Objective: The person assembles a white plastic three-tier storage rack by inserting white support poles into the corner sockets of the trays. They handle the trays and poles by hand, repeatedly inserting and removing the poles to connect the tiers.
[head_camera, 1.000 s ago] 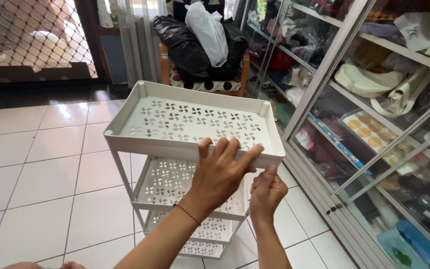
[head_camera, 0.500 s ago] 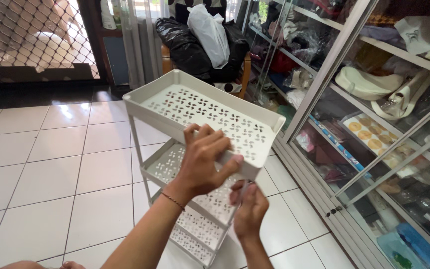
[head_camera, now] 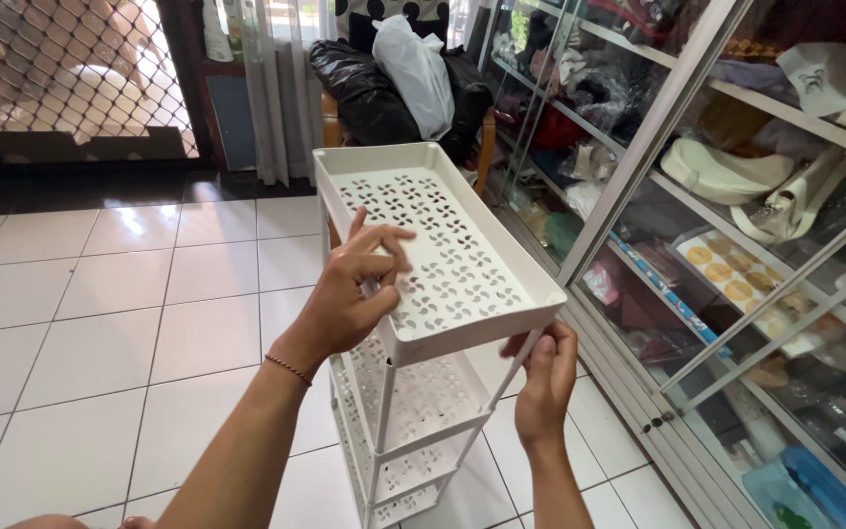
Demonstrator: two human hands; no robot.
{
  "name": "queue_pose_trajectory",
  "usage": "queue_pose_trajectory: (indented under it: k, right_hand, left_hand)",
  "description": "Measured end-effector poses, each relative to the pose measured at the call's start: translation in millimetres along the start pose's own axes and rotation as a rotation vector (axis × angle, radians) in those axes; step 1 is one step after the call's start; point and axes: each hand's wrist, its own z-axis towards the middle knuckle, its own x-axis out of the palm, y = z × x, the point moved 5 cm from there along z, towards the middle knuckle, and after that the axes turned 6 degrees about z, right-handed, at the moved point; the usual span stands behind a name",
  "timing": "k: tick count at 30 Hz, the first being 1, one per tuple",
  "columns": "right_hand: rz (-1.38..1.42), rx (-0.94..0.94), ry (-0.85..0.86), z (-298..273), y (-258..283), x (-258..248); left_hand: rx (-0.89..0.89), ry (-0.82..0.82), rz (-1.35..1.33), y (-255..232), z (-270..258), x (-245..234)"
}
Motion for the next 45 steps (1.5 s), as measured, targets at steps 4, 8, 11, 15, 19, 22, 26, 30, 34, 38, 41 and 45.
queue_pose_trajectory:
  k: [4, 8, 11, 15, 19, 22, 26, 30, 34, 38, 41, 45]
  right_hand:
    - [0.006, 0.073, -0.023, 6.7, 0.7, -2.2]
    - [-0.007, -0.003, 0.089, 3.2, 1.9, -0.7]
    - [0.071, 0.048, 0.099, 0.0, -7.9, -0.4]
    - [0.138, 0.073, 0.037, -6.0, -20.5, 4.8]
    - [0.084, 0.028, -0.044, -9.7, -23.4, 9.0]
    - [0.087, 0.061, -0.135, -7.8, -26.1, 8.9]
    - [0.033, 0.108, -0.159, -6.7, -24.6, 13.1]
    - [0.064, 0.104, -0.123, -10.5, -19.3, 20.3]
    - [0.208, 0.134, 0.001, -18.1, -17.6, 27.8]
    - [0.340, 0.223, 0.030, -40.0, -21.6, 41.2]
    - [0.350, 0.281, 0.098, -63.4, -18.5, 61.0]
    - [0.053, 0.283, 0.338, -83.0, -4.5, 85.5]
  left_hand:
    - [-0.139, -0.055, 0.104, -8.7, 3.7, -9.4]
    - [-0.270, -0.212, 0.240, -25.1, -2.6, -20.2]
    - [-0.238, -0.136, 0.379, -46.0, -7.3, -3.7]
    - [0.107, -0.127, 0.749, -91.7, -21.4, 32.6]
    - [0.041, -0.029, 0.835, -94.2, -28.7, 47.1]
    - [0.014, -0.070, 0.802, -89.1, -27.8, 45.0]
    - [-0.022, -0.073, 0.761, -82.7, -26.5, 40.5]
    - [-0.019, -0.068, 0.743, -78.1, -26.9, 35.9]
    - [0.032, -0.080, 0.730, -69.7, -28.1, 23.9]
    - [0.019, -0.085, 0.739, -52.6, -30.1, 5.6]
    - [-0.061, -0.178, 0.685, -38.7, -30.9, -9.9]
    - [-0.154, -0.223, 0.547, -17.2, -34.6, -31.9]
